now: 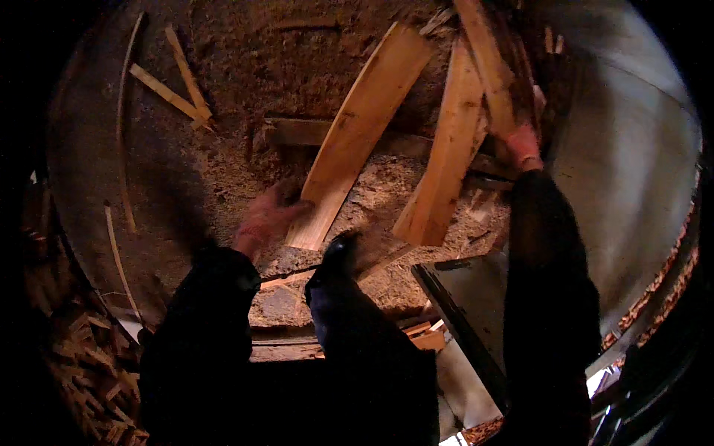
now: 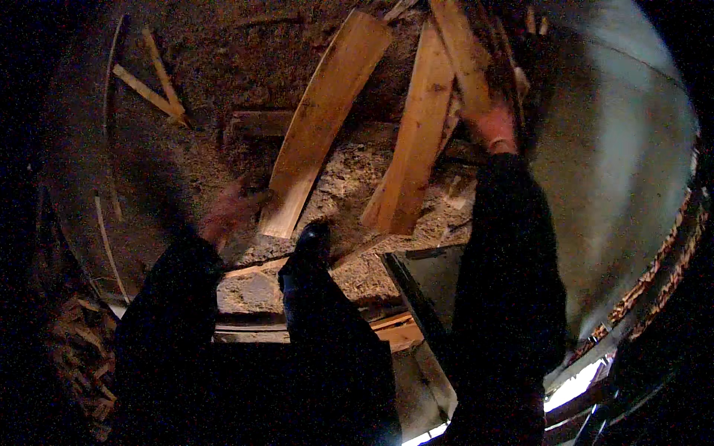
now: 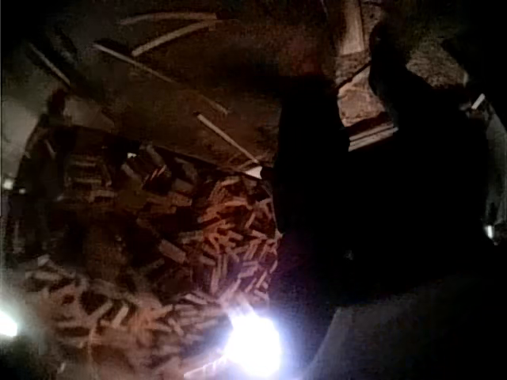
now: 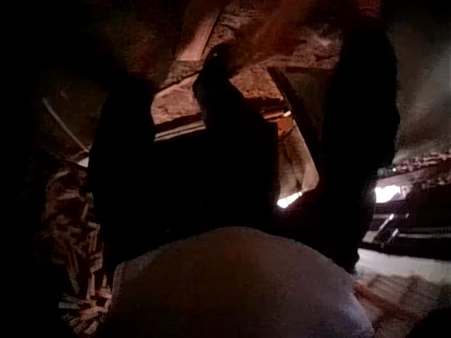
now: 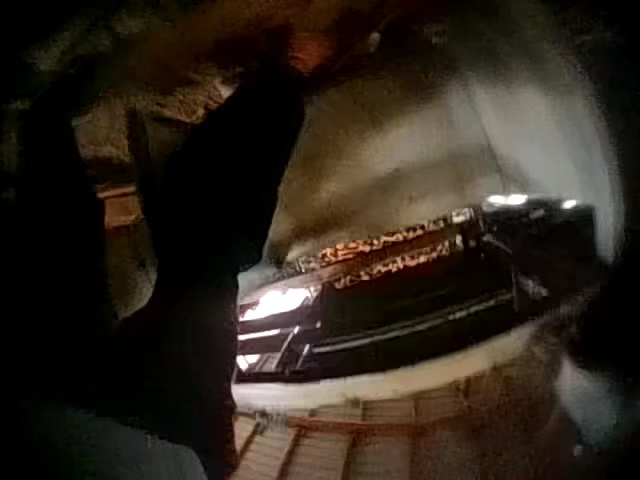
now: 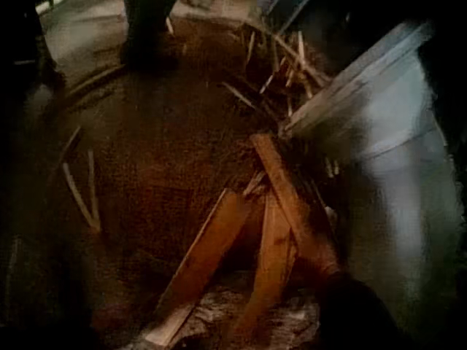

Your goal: The person picks up wooden planks from a pile on the floor and stacks them onto a metal rack. The person repeatedly bends down to gather planks and places them in an organized stack.

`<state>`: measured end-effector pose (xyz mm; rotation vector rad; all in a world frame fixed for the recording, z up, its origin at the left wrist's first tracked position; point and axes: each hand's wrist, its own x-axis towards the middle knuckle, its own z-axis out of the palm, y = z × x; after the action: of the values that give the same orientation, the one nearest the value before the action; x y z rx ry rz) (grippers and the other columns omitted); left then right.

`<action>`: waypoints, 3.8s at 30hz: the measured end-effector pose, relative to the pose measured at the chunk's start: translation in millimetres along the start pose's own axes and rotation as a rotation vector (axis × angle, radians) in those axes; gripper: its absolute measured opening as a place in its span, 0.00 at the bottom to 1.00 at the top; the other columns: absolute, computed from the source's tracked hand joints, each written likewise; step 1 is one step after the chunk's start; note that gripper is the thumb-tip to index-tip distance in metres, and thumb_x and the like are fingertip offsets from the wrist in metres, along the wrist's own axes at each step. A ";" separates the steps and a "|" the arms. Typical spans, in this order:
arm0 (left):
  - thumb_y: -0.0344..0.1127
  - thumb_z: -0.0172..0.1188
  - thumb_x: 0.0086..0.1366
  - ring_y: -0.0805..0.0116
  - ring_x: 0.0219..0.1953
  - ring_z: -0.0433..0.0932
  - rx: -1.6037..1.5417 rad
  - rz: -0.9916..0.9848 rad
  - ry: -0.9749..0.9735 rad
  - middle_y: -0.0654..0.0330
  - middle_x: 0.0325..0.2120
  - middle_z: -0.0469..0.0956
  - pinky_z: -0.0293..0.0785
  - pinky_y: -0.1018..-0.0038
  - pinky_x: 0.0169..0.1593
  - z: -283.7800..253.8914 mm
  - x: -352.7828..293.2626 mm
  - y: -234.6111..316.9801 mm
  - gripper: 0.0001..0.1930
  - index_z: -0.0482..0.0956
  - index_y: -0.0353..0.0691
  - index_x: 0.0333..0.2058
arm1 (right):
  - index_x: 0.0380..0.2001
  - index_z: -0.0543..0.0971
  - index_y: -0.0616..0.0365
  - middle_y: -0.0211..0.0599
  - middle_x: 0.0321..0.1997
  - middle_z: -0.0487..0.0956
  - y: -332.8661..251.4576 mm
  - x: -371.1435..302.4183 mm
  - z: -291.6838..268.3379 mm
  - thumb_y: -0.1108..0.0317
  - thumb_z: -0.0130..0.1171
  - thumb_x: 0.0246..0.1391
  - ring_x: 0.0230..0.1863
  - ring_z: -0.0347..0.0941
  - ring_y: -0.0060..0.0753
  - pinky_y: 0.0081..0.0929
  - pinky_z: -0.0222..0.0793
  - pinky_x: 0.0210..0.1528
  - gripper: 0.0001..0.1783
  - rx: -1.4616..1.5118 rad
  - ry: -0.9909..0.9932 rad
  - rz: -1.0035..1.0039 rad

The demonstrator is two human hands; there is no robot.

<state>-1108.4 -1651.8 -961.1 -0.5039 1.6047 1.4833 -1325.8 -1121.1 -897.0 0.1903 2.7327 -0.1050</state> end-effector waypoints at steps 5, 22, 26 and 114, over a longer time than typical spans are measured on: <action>0.45 0.70 0.54 0.56 0.51 0.77 0.175 -0.111 0.102 0.47 0.50 0.77 0.71 0.67 0.55 30.5 -3.2 33.0 0.33 0.71 0.33 0.54 | 0.50 0.76 0.63 0.50 0.49 0.79 -18.6 8.5 15.0 0.51 0.70 0.44 0.51 0.76 0.40 0.31 0.70 0.53 0.34 0.202 -0.255 0.115; 0.47 0.68 0.55 0.62 0.52 0.74 -0.518 -0.020 -0.165 0.53 0.52 0.76 0.67 0.69 0.57 149.4 2.4 110.8 0.35 0.70 0.33 0.57 | 0.65 0.62 0.58 0.40 0.61 0.71 -88.4 -199.6 85.3 0.53 0.51 0.64 0.57 0.68 0.35 0.33 0.64 0.60 0.32 1.529 -0.247 0.326; 0.49 0.71 0.52 0.64 0.47 0.78 -0.517 -0.082 -0.303 0.56 0.47 0.79 0.72 0.70 0.52 147.4 27.3 99.3 0.34 0.74 0.35 0.54 | 0.67 0.59 0.56 0.38 0.66 0.67 -66.9 -200.1 107.5 0.56 0.46 0.67 0.63 0.65 0.34 0.34 0.59 0.66 0.30 1.406 -0.421 0.452; 0.48 0.59 0.55 0.45 0.50 0.74 -1.236 0.072 2.065 0.46 0.51 0.70 0.74 0.57 0.50 -90.2 -785.4 170.9 0.28 0.72 0.35 0.51 | 0.68 0.58 0.60 0.52 0.72 0.53 -939.4 -752.9 -447.1 0.52 0.51 0.64 0.69 0.54 0.47 0.42 0.48 0.71 0.35 -0.192 -0.342 -2.494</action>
<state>-845.8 -1903.1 -238.5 -3.4675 1.4031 1.7466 -949.6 -2093.1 -146.7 -2.6284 0.9669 -0.3910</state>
